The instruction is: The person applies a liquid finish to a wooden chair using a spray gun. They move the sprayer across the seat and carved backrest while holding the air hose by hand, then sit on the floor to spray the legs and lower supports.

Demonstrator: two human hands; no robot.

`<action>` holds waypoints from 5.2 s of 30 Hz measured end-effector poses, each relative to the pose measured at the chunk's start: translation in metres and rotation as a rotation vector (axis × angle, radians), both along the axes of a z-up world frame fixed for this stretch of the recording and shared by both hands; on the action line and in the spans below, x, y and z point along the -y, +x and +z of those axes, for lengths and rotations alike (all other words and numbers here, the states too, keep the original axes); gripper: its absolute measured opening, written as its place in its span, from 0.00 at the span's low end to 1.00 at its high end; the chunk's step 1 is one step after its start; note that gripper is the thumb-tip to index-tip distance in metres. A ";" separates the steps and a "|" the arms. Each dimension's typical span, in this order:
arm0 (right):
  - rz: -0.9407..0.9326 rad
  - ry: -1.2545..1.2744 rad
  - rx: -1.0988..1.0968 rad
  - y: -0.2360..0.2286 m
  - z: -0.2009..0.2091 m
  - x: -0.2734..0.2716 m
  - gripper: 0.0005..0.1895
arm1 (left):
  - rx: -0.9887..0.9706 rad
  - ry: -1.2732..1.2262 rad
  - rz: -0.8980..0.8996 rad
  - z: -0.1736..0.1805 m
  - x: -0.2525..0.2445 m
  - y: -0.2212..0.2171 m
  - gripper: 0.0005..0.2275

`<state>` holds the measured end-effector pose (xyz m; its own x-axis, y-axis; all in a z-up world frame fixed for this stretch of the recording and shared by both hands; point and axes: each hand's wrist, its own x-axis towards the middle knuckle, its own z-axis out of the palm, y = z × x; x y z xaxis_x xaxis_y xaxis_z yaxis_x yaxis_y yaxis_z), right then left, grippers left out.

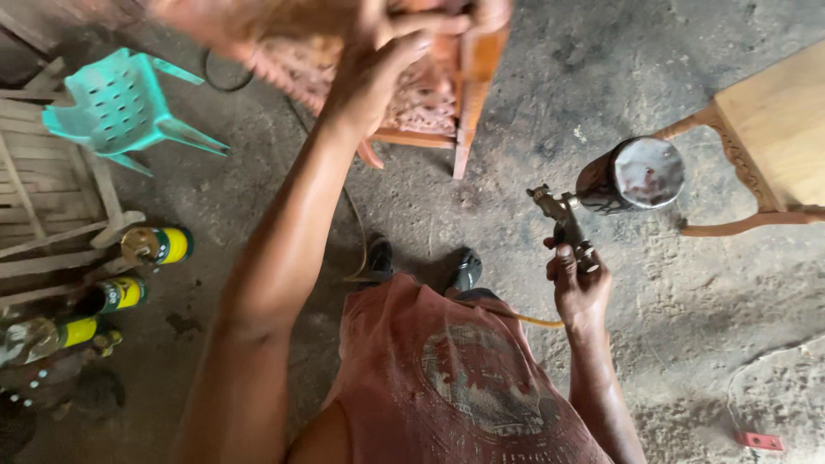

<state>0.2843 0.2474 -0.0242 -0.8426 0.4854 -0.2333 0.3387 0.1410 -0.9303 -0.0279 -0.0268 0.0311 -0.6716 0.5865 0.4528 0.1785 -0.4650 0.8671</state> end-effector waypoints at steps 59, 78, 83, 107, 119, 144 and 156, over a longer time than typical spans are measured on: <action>0.736 0.756 -0.341 -0.095 -0.049 0.203 0.20 | 0.002 -1.157 0.680 -0.127 0.287 0.251 0.11; 0.778 0.910 -0.336 -0.080 -0.026 0.203 0.28 | -0.286 -0.901 0.726 -0.096 0.267 0.223 0.08; 0.666 0.585 -0.236 -0.073 0.014 0.271 0.24 | -0.525 -0.680 0.556 -0.079 0.278 0.191 0.10; -0.010 0.199 0.030 -0.052 0.068 0.518 0.19 | -0.730 -0.358 0.421 -0.068 0.454 0.110 0.13; 0.012 0.349 -0.258 -0.110 0.151 0.521 0.29 | -0.567 -0.695 0.062 -0.063 0.547 0.069 0.07; -0.079 0.762 0.049 -0.118 0.093 0.685 0.22 | -0.843 -0.114 -0.070 -0.040 0.529 0.019 0.26; -0.069 0.449 0.182 -0.114 0.049 0.697 0.23 | -0.844 -0.113 -0.149 -0.039 0.528 0.012 0.20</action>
<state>0.1703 -0.4493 0.0249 -0.7697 0.6254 -0.1283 0.5130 0.4863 -0.7073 -0.0156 -0.5545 -0.0076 -0.0493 0.7136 0.6988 0.7275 -0.4537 0.5147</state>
